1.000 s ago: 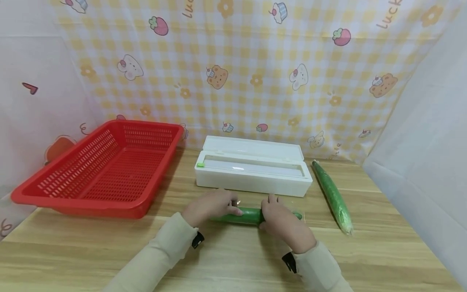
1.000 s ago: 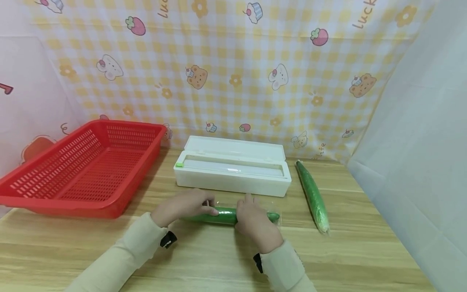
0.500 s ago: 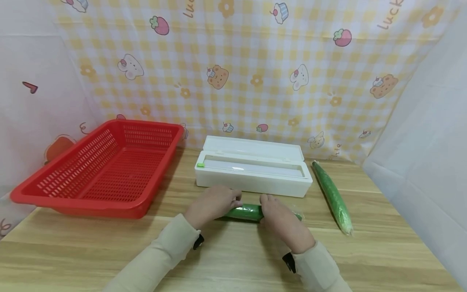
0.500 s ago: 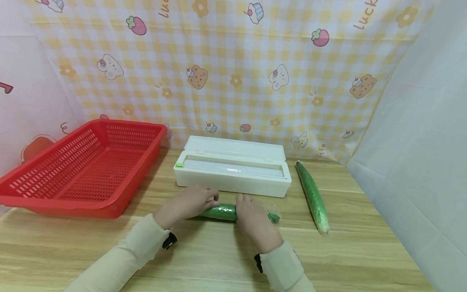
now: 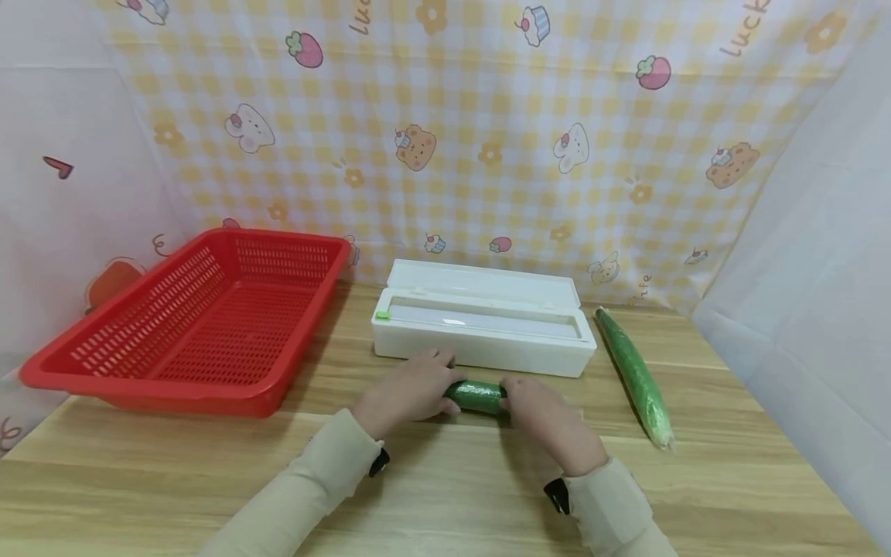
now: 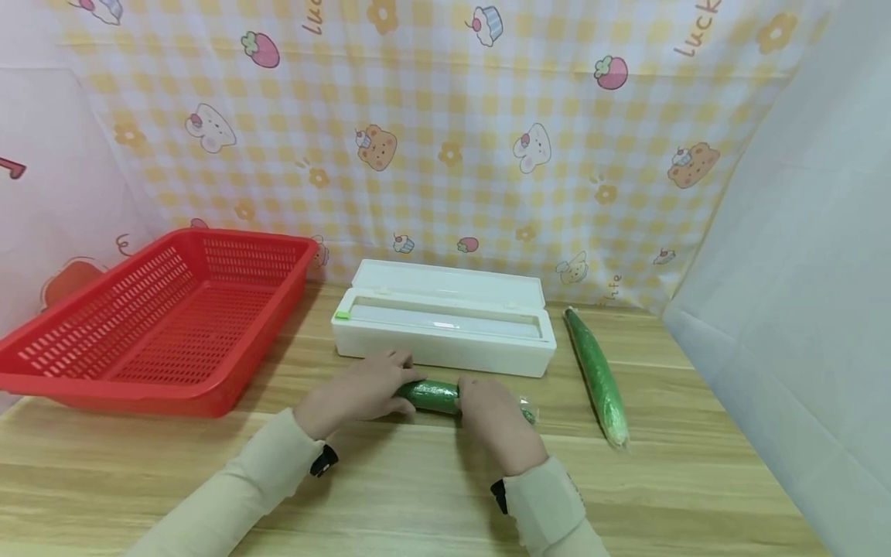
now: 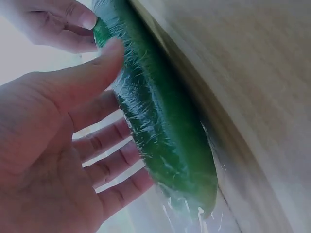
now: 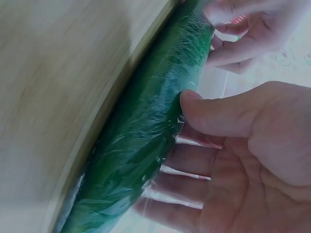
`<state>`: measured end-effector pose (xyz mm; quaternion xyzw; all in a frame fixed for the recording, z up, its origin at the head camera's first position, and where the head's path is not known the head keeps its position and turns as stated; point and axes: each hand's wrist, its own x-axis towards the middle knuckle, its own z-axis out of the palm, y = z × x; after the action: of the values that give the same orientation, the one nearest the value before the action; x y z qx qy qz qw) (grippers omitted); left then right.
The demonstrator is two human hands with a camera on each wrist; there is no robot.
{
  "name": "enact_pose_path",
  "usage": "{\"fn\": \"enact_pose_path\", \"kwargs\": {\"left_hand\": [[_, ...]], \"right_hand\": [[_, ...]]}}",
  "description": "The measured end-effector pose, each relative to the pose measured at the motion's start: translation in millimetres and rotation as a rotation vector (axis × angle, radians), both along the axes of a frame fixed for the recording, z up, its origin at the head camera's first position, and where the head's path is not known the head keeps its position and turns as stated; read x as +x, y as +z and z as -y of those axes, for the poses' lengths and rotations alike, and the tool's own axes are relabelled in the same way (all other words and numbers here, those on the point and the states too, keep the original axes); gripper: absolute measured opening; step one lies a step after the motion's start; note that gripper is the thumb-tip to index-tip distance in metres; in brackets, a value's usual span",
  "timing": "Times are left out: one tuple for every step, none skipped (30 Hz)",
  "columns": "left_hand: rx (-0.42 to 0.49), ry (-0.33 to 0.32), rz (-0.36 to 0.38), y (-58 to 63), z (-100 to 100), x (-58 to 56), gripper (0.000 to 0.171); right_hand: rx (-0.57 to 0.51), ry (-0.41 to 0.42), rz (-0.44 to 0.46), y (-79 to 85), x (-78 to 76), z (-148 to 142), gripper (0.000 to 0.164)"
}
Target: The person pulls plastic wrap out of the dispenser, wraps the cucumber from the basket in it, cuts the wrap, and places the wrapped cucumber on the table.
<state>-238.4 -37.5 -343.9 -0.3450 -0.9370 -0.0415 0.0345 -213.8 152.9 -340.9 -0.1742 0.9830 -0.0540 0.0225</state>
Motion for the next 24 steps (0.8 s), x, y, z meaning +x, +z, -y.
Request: {"fn": "enact_pose_path", "kwargs": {"left_hand": [[-0.003, 0.003, 0.012, -0.5, 0, -0.3, 0.046], [-0.004, 0.006, 0.014, -1.1, 0, -0.9, 0.049], [-0.004, 0.008, 0.014, -1.4, 0, -1.4, 0.05], [-0.006, 0.01, 0.013, -1.9, 0, -2.0, 0.05], [-0.006, 0.008, 0.009, -2.3, 0, -2.9, 0.05], [-0.005, 0.005, 0.005, -2.6, 0, -3.7, 0.05], [0.003, 0.004, 0.003, -2.7, 1, -4.4, 0.049], [0.017, 0.002, 0.004, -2.8, 1, -5.3, 0.049], [0.034, 0.001, 0.011, -2.8, 1, -6.2, 0.048], [0.052, 0.001, 0.019, -2.8, 1, -7.2, 0.045], [0.07, 0.002, 0.026, -2.7, 2, -8.3, 0.043], [0.085, 0.003, 0.034, -2.6, 2, -9.3, 0.04], [0.101, 0.006, 0.046, -2.4, 3, -10.2, 0.038], [0.11, 0.007, 0.058, -2.4, 3, -11.0, 0.034], [0.115, 0.007, 0.068, -2.5, 4, -11.8, 0.031], [0.118, 0.009, 0.076, -2.2, 5, -12.1, 0.029], [0.116, 0.009, 0.083, -2.3, 5, -12.5, 0.027], [0.117, 0.01, 0.094, -2.3, 6, -12.8, 0.027], [0.117, 0.012, 0.104, -1.9, 6, -12.9, 0.026], [0.115, 0.017, 0.114, -1.7, 6, -13.0, 0.028], [0.115, 0.022, 0.126, -1.3, 7, -13.1, 0.03], [0.111, 0.031, 0.14, -0.8, 7, -13.0, 0.032], [0.106, 0.039, 0.154, -0.5, 7, -13.1, 0.035], [0.105, 0.049, 0.169, 0.0, 7, -13.1, 0.038]], "right_hand": [[0.015, 0.0, -0.012, -0.3, 0.3, 0, 0.023], [0.032, 0.002, -0.029, -0.4, 0.7, -1, 0.027], [0.046, 0.007, -0.052, -0.2, 1.4, -1, 0.03], [0.062, 0.011, -0.073, -0.3, 2.2, -2, 0.034], [0.075, 0.009, -0.088, -0.2, 2.8, -2, 0.035], [0.088, 0.013, -0.104, -0.3, 3.3, -3, 0.036], [0.095, 0.018, -0.118, -0.1, 3.8, -3, 0.037], [0.1, 0.022, -0.13, -0.1, 3.9, -3, 0.037], [0.11, 0.028, -0.142, -0.1, 4.1, -3, 0.037], [0.12, 0.031, -0.151, -0.1, 4.0, -3, 0.038], [0.125, 0.033, -0.159, 0.1, 4.0, -3, 0.039], [0.126, 0.032, -0.163, 0.1, 3.7, -4, 0.039], [0.124, 0.031, -0.164, 0.1, 3.4, -4, 0.04], [0.118, 0.028, -0.157, 0.0, 3.0, -4, 0.039], [0.112, 0.024, -0.148, 0.0, 2.7, -4, 0.038], [0.101, 0.019, -0.137, -0.1, 2.3, -4, 0.037], [0.09, 0.015, -0.123, -0.3, 1.9, -4, 0.035], [0.081, 0.012, -0.109, -0.5, 1.5, -5, 0.035], [0.076, 0.01, -0.095, -0.4, 1.1, -5, 0.036], [0.073, 0.007, -0.082, -0.2, 0.7, -6, 0.036], [0.072, 0.009, -0.076, -0.2, 0.3, -7, 0.038], [0.069, 0.012, -0.07, -0.2, -0.1, -8, 0.04], [0.064, 0.014, -0.06, -0.1, -0.4, -9, 0.042], [0.059, 0.018, -0.054, 0.4, -0.7, -10, 0.044]]}}
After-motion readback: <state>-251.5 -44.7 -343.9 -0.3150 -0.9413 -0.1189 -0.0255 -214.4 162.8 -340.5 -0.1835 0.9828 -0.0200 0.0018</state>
